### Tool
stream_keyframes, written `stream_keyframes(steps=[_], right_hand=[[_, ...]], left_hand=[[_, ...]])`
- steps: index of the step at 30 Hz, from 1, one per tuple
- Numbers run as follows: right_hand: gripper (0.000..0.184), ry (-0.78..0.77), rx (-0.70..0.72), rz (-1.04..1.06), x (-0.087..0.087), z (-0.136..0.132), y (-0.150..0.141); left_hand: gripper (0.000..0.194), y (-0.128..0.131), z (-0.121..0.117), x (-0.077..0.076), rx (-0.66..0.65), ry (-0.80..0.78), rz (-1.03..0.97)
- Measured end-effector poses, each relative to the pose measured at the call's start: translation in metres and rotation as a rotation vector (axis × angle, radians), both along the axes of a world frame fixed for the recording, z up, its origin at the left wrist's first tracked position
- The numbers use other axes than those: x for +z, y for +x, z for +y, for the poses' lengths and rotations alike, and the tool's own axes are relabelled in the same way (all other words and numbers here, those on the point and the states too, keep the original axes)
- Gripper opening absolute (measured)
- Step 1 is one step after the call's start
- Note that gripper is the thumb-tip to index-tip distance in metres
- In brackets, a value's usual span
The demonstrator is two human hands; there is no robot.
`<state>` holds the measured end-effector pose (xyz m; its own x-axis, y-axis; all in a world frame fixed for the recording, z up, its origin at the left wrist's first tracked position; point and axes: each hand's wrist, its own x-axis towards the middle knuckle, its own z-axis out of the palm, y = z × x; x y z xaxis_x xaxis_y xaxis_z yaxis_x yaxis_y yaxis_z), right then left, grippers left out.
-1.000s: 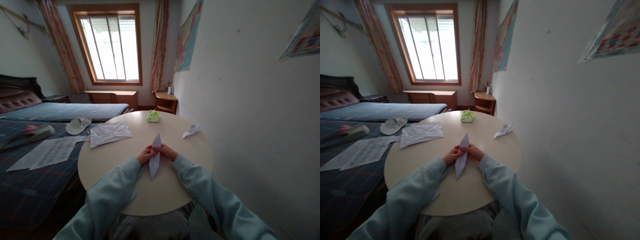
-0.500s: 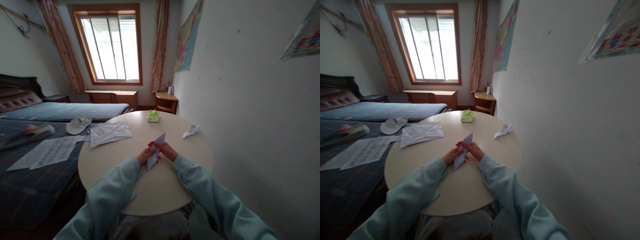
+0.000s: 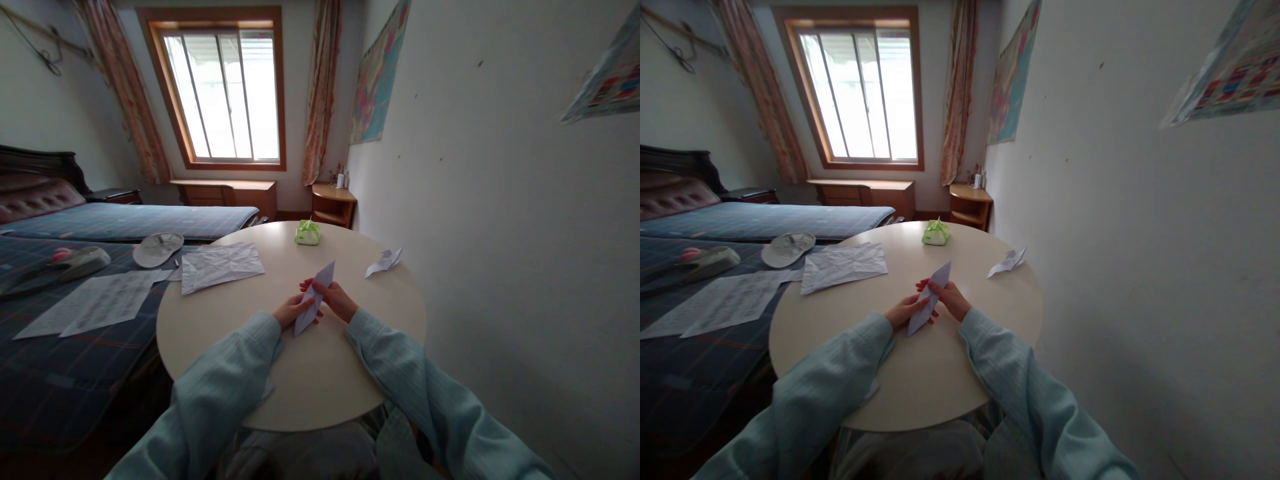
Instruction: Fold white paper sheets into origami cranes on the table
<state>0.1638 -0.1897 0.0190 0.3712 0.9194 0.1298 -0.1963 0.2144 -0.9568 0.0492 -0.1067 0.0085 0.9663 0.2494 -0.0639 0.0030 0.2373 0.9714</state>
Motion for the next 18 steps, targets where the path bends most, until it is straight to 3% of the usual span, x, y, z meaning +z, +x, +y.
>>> stream_keyframes(steps=[4, 7, 11, 14, 18], right_hand=[[0.04, -0.045, 0.004, -0.032, 0.001, 0.0, -0.001], [0.039, -0.042, -0.009, -0.048, 0.0, 0.001, 0.0], [0.033, -0.059, -0.163, -0.125, -0.004, 0.004, 0.004], [0.031, -0.068, -0.26, -0.233, -0.007, 0.007, 0.006], [0.031, -0.062, -0.201, -0.297, -0.01, 0.009, 0.005]], left_hand=[[0.046, 0.002, 0.002, -0.001, 0.011, 0.061, 0.019], [0.046, 0.002, 0.006, -0.001, 0.093, 0.089, -0.01], [0.048, 0.003, 0.01, 0.0, 0.246, 0.09, -0.082], [0.048, 0.003, 0.011, 0.0, 0.279, 0.097, -0.092], [0.048, 0.003, 0.007, 0.001, 0.254, 0.119, -0.078]])
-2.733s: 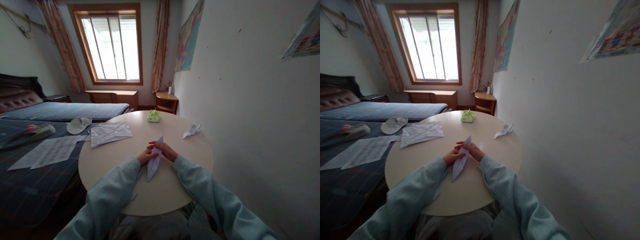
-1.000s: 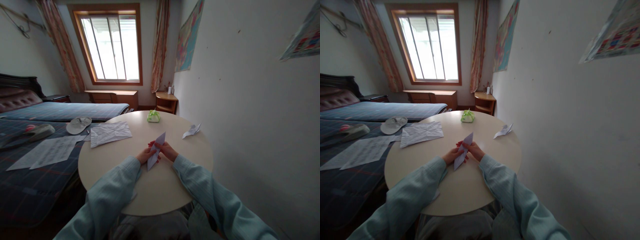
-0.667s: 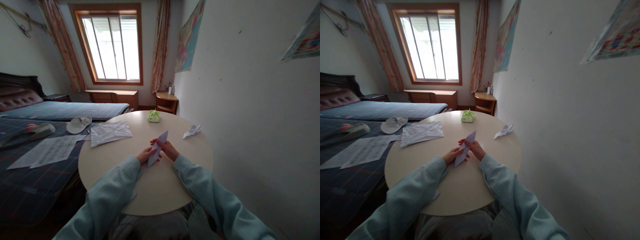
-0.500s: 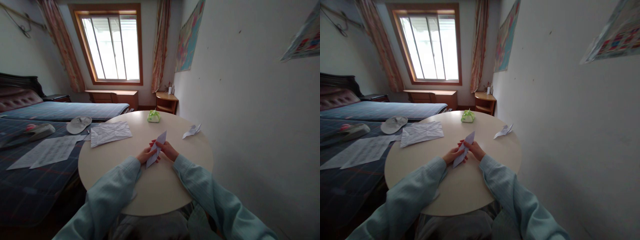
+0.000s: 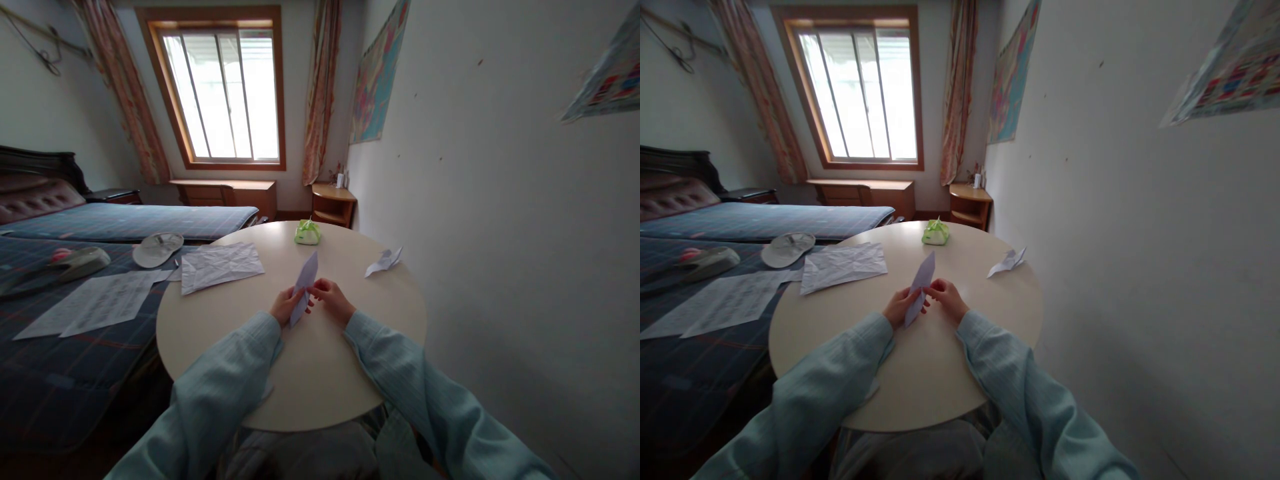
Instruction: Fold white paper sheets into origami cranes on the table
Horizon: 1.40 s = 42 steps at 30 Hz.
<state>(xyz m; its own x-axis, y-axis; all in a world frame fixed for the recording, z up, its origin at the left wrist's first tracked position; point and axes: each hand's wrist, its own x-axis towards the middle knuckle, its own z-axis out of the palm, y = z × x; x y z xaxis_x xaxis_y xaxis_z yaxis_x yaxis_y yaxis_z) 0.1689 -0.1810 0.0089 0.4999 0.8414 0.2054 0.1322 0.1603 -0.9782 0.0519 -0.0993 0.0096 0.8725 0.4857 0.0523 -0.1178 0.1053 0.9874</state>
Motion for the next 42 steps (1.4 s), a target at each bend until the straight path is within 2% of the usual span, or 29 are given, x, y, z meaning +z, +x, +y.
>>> stream_keyframes(steps=[3, 10, 15, 20, 23, 27, 33, 42], right_hand=[[0.032, 0.008, -0.006, -0.042, -0.003, 0.0, -0.001], [0.032, -0.031, -0.159, -0.279, -0.007, 0.0, 0.004], [0.035, -0.034, -0.164, -0.31, -0.01, 0.002, 0.005], [0.035, -0.02, -0.1, -0.277, -0.008, 0.0, 0.002], [0.034, -0.022, -0.017, -0.234, -0.004, -0.002, -0.001], [0.035, 0.004, 0.061, -0.184, -0.002, -0.003, -0.004], [0.035, 0.046, 0.079, -0.174, -0.003, -0.003, -0.003], [0.031, 0.029, 0.056, -0.139, -0.001, -0.004, -0.006]], left_hand=[[0.047, 0.0, -0.002, -0.001, -0.001, 0.029, 0.011], [0.05, 0.003, -0.001, -0.007, 0.036, 0.055, 0.015], [0.047, 0.003, 0.001, -0.008, 0.035, 0.097, 0.04], [0.043, 0.002, 0.001, -0.008, 0.025, 0.177, 0.064], [0.04, 0.001, 0.0, -0.008, 0.036, 0.289, 0.08], [0.035, -0.002, -0.001, -0.004, 0.079, 0.547, 0.108], [0.03, -0.006, -0.005, 0.002, 0.147, 0.778, 0.124], [0.036, -0.007, -0.003, 0.002, 0.146, 1.037, 0.058]])
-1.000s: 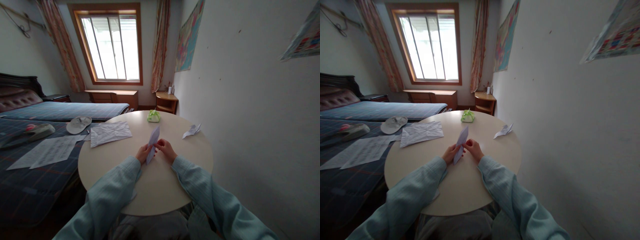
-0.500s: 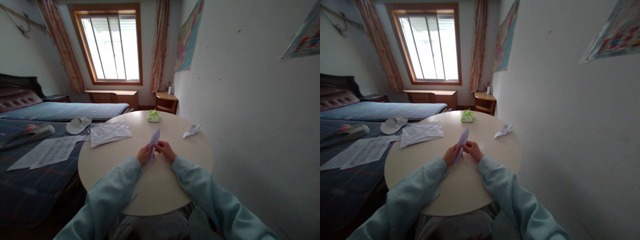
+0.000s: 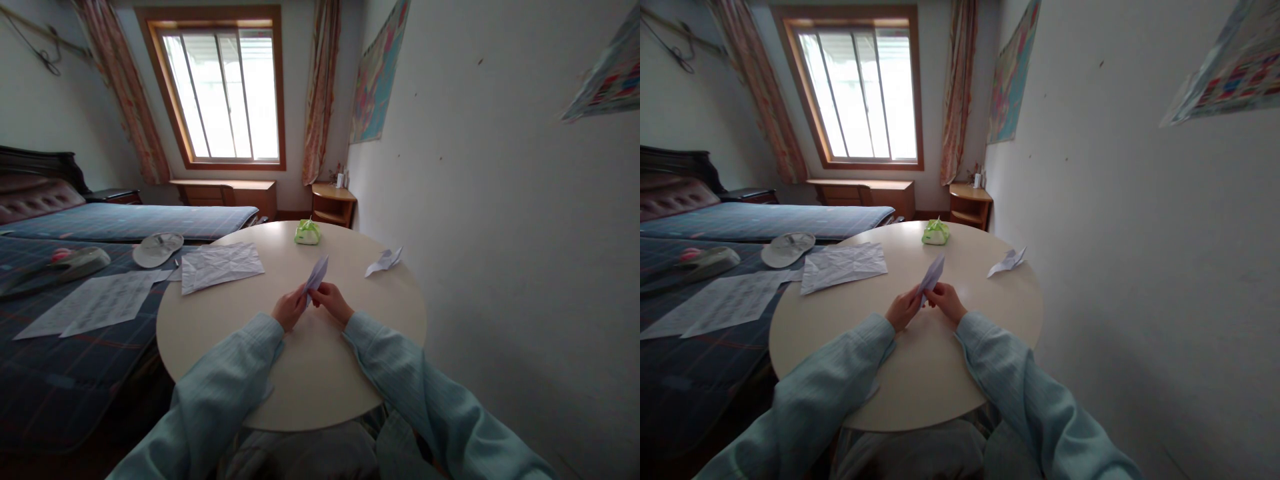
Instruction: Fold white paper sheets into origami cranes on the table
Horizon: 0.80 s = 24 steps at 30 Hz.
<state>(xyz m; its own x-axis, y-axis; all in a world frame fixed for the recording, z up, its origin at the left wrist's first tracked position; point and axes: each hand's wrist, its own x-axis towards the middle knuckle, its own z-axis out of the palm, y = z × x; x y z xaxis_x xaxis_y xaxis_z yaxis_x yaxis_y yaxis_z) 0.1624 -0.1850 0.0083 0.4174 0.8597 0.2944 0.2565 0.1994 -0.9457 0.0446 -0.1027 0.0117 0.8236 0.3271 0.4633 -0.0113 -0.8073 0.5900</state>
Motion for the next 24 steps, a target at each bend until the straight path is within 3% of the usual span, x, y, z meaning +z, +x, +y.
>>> stream_keyframes(steps=[14, 24], right_hand=[[0.018, -0.02, -0.047, 0.029, -0.0073, 0.0037, 0.0015], [0.03, 0.0, 0.005, 0.062, -0.0037, 0.0016, -0.0013]], left_hand=[[0.04, -0.0018, -0.0007, -0.0017, 0.083, 0.28, 0.053], [0.039, -0.0014, -0.0009, 0.0003, 0.115, 0.218, 0.098]])
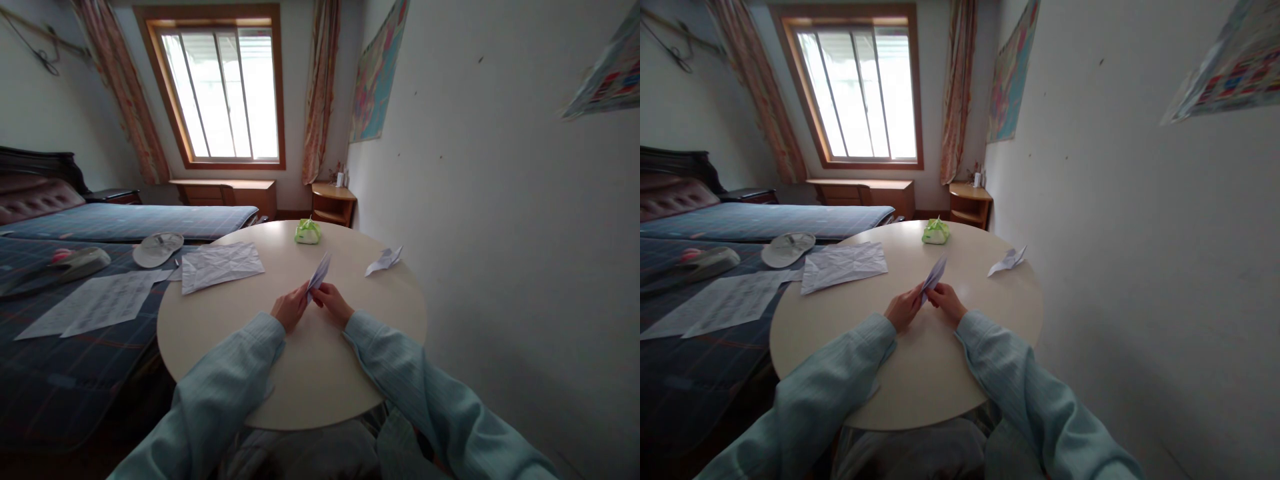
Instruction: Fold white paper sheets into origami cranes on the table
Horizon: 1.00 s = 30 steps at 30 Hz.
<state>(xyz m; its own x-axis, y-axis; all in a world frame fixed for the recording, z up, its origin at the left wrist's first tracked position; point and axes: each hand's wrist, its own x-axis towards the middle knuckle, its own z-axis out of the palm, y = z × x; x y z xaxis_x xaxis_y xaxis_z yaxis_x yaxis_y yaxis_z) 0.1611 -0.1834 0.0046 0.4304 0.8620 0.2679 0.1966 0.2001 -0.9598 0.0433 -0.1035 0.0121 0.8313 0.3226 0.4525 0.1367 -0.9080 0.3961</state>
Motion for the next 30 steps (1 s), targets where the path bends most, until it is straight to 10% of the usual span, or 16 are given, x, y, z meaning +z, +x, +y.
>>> stream_keyframes(steps=[30], right_hand=[[0.024, -0.004, 0.0, 0.049, -0.001, 0.0, -0.001]], left_hand=[[0.038, -0.004, -0.005, 0.005, -0.059, -0.077, -0.011]])
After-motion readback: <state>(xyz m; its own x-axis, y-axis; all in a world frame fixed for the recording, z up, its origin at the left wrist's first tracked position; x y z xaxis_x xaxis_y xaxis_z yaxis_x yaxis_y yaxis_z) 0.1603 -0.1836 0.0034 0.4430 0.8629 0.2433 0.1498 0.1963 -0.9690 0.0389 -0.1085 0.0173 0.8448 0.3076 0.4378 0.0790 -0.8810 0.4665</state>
